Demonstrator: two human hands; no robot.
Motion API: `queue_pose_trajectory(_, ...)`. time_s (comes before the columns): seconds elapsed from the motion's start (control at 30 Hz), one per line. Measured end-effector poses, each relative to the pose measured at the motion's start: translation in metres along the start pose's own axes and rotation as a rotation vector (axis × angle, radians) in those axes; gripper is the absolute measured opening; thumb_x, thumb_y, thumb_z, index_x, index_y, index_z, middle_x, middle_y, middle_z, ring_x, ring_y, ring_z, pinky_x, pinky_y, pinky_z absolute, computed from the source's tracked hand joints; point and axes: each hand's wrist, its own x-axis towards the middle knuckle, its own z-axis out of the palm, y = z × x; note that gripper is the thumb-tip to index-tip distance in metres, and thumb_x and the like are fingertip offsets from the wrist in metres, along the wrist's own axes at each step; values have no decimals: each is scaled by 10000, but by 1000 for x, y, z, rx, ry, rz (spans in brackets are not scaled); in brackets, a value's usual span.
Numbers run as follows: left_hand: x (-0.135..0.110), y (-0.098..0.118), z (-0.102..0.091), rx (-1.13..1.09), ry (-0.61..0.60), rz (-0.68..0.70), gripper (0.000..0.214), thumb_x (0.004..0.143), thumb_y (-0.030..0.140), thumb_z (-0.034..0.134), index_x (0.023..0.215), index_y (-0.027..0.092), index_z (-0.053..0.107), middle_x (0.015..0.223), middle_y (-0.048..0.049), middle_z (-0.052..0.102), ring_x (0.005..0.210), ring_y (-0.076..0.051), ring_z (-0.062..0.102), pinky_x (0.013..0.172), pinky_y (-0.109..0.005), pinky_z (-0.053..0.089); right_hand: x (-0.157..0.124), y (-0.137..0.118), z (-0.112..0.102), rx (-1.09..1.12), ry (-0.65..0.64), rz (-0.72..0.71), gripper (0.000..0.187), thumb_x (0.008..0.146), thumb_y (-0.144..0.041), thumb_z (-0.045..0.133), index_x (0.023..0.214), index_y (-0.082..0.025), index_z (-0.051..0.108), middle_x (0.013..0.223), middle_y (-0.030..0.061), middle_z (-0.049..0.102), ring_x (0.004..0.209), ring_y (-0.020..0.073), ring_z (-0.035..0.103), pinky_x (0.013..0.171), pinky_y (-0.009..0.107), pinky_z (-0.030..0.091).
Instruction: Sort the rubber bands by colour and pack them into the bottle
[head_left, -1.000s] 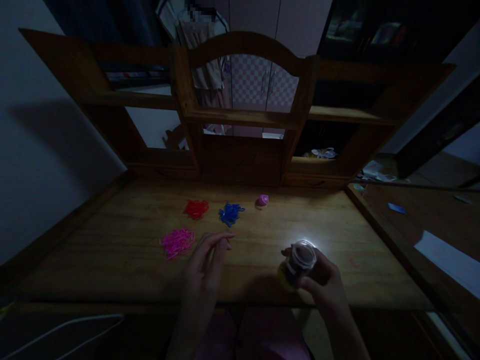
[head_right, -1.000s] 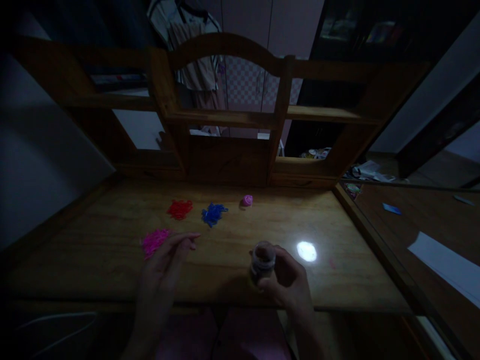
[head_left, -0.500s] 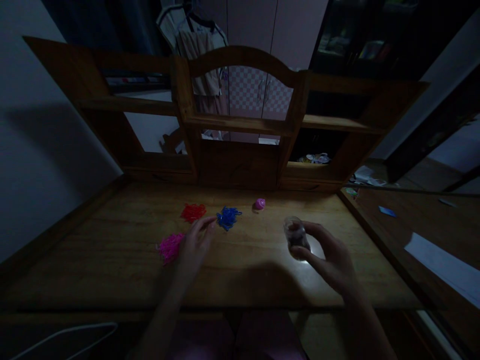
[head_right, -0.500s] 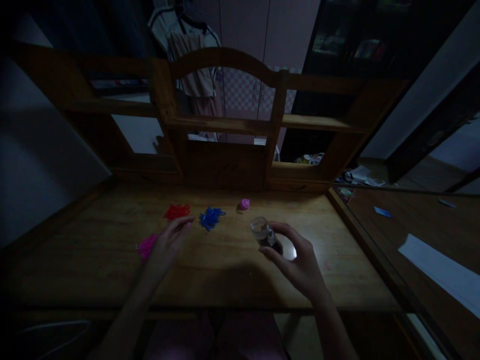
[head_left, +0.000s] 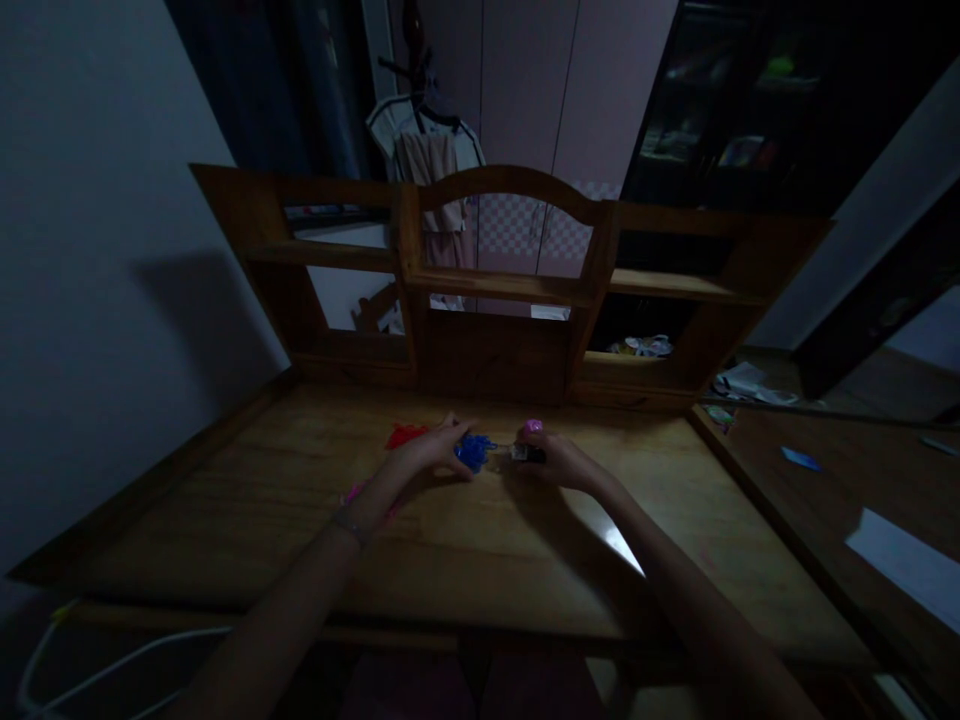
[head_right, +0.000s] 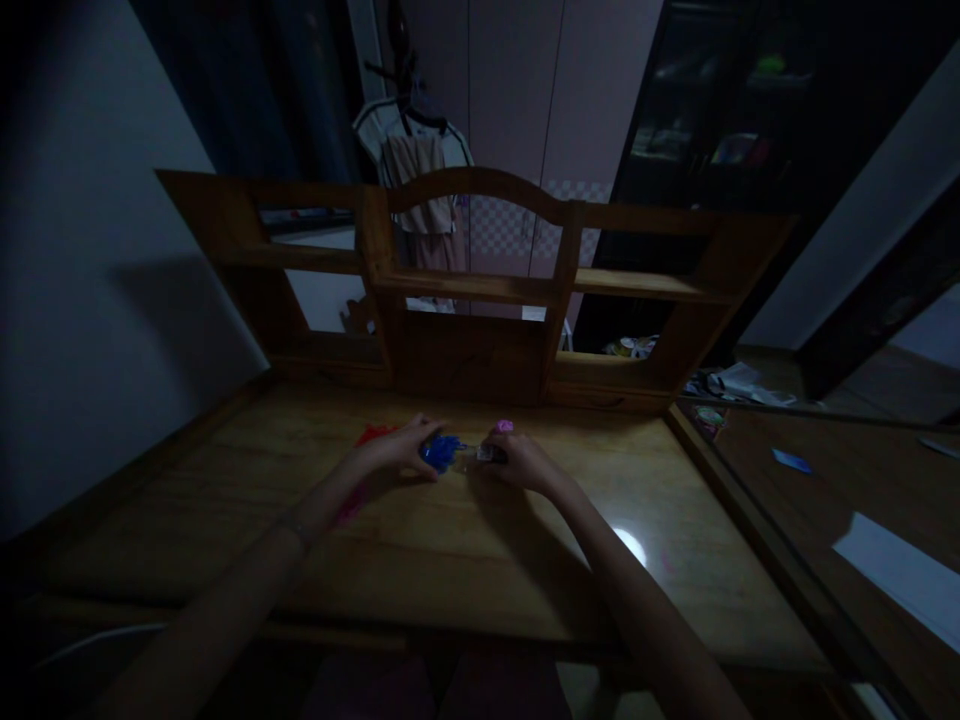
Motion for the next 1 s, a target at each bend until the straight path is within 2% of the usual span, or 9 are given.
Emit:
queue_pose_trajectory(0.1, 7, 4, 4, 49, -134, -9, 576, 438, 209, 847, 992, 205, 691, 1001, -55, 597, 888, -212, 594, 822, -343, 505, 6, 3, 4, 7, 8, -21, 287, 770, -230, 718, 1049, -176, 678, 987, 83, 684, 893, 209, 636, 766, 283, 464)
queue_pose_trajectory(0.23, 4, 10, 9, 94, -172, -9, 424, 567, 224, 771, 980, 213, 679, 991, -54, 603, 908, -217, 577, 838, -335, 481, 9, 7, 6, -12, -2, -18, 339, 762, -248, 729, 1093, -188, 679, 1003, 87, 680, 921, 221, 629, 789, 300, 468)
queue_pose_trajectory(0.4, 0, 7, 11, 120, -163, 19, 354, 651, 254, 716, 1000, 208, 674, 990, -62, 616, 923, -237, 566, 835, -335, 462, 3, 3, 11, -67, 63, -61, 388, 804, -231, 685, 1189, -211, 642, 1038, 91, 658, 964, 229, 613, 840, 325, 472)
queue_pose_trajectory(0.53, 0, 3, 16, 112, -156, 49, 245, 709, 250, 670, 947, 194, 684, 933, -51, 626, 849, -212, 578, 759, -300, 459, -4, -5, 22, -116, 143, -77, 462, 817, -236, 674, 1272, -225, 593, 1124, 108, 624, 1033, 248, 583, 899, 359, 464)
queue_pose_trajectory(0.83, -2, 7, 16, 44, -104, 54, 148, 757, 212, 626, 885, 194, 698, 906, -42, 647, 837, -191, 595, 750, -290, 467, -6, -16, 31, -157, 212, -95, 429, 862, -191, 613, 1287, -236, 573, 1087, 105, 632, 1055, 258, 556, 918, 416, 463)
queue_pose_trajectory(0.9, -1, 7, 17, -14, -90, 36, 141, 748, 214, 643, 872, 187, 704, 901, -50, 667, 853, -201, 609, 777, -306, 481, -6, -15, 33, -156, 221, -100, 453, 858, -184, 614, 1306, -233, 559, 1097, 110, 629, 1068, 263, 549, 922, 426, 463)
queue_pose_trajectory(1.0, 0, 8, 19, -135, -75, -62, 171, 724, 221, 662, 888, 180, 692, 882, -51, 694, 834, -204, 628, 772, -320, 509, -6, -13, 36, -154, 234, -102, 477, 849, -173, 615, 1318, -228, 548, 1123, 115, 623, 1083, 276, 539, 927, 444, 463)
